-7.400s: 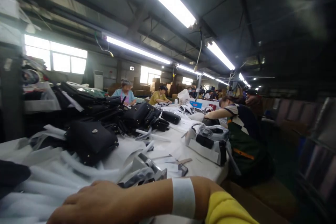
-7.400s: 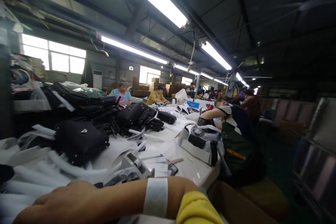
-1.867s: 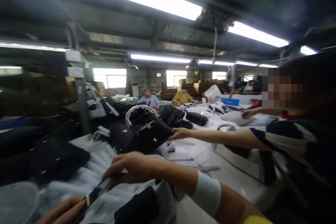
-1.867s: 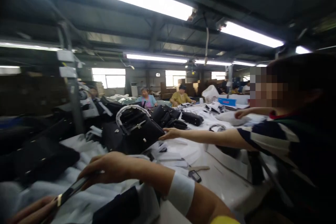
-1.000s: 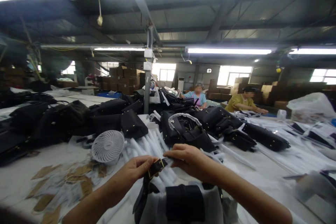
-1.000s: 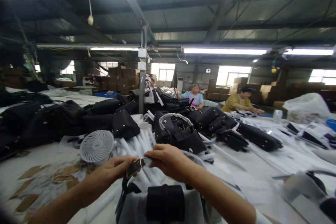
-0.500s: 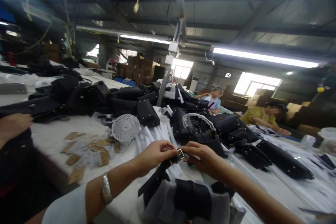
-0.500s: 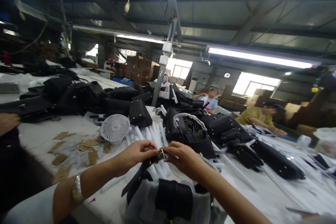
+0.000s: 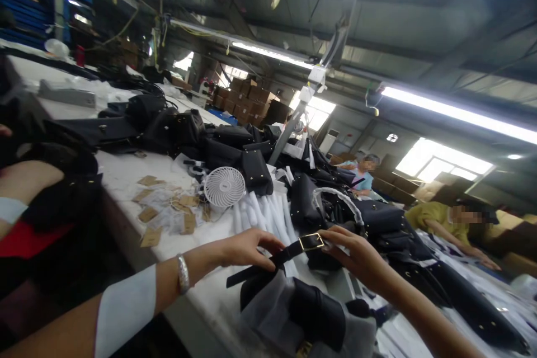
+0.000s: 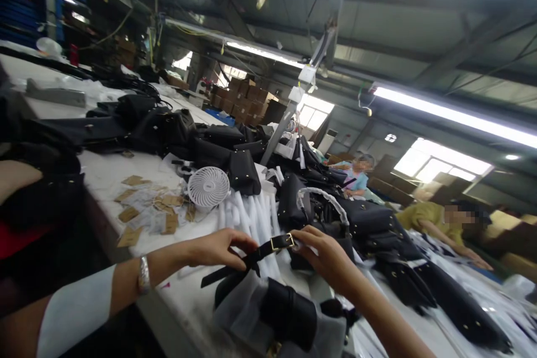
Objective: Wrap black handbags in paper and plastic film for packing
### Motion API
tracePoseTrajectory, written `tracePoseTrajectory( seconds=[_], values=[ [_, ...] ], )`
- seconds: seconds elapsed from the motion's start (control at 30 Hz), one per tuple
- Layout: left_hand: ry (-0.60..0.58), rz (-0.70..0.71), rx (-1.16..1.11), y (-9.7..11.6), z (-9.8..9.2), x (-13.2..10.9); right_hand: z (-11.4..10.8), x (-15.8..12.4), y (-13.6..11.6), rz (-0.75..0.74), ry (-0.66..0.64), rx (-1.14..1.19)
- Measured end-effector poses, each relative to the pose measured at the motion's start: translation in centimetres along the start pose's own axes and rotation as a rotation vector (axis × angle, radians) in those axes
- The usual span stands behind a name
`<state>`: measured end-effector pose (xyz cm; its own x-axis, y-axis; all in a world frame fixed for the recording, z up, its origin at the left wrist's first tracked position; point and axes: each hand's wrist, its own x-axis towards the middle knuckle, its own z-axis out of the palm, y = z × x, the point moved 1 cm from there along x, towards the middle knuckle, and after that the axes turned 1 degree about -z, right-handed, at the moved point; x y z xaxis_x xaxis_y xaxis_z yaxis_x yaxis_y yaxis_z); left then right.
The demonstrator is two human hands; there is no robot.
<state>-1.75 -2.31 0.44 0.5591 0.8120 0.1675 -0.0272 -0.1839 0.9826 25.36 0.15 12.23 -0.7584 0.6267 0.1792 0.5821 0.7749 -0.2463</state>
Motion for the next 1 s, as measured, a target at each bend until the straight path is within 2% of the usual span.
tracePoseTrajectory(
  seconds=[0.23,0.4,0.73,1.0],
  values=[
    [0.027,-0.033,-0.004,-2.2,-1.8,0.4,-0.3,0.4,0.1,0.008,-0.020,-0.078],
    [0.018,-0.048,-0.051,-1.8,-2.8,0.0,-0.5,0.2,0.4,0.015,-0.004,-0.106],
    [-0.048,-0.069,-0.020,-0.7,-1.9,-0.5,-0.9,-0.2,-0.2,0.048,-0.014,-0.063],
    [-0.085,-0.109,0.088,0.1,-2.3,-1.0,-1.8,-1.6,0.2,0.067,0.050,0.024]
  ],
)
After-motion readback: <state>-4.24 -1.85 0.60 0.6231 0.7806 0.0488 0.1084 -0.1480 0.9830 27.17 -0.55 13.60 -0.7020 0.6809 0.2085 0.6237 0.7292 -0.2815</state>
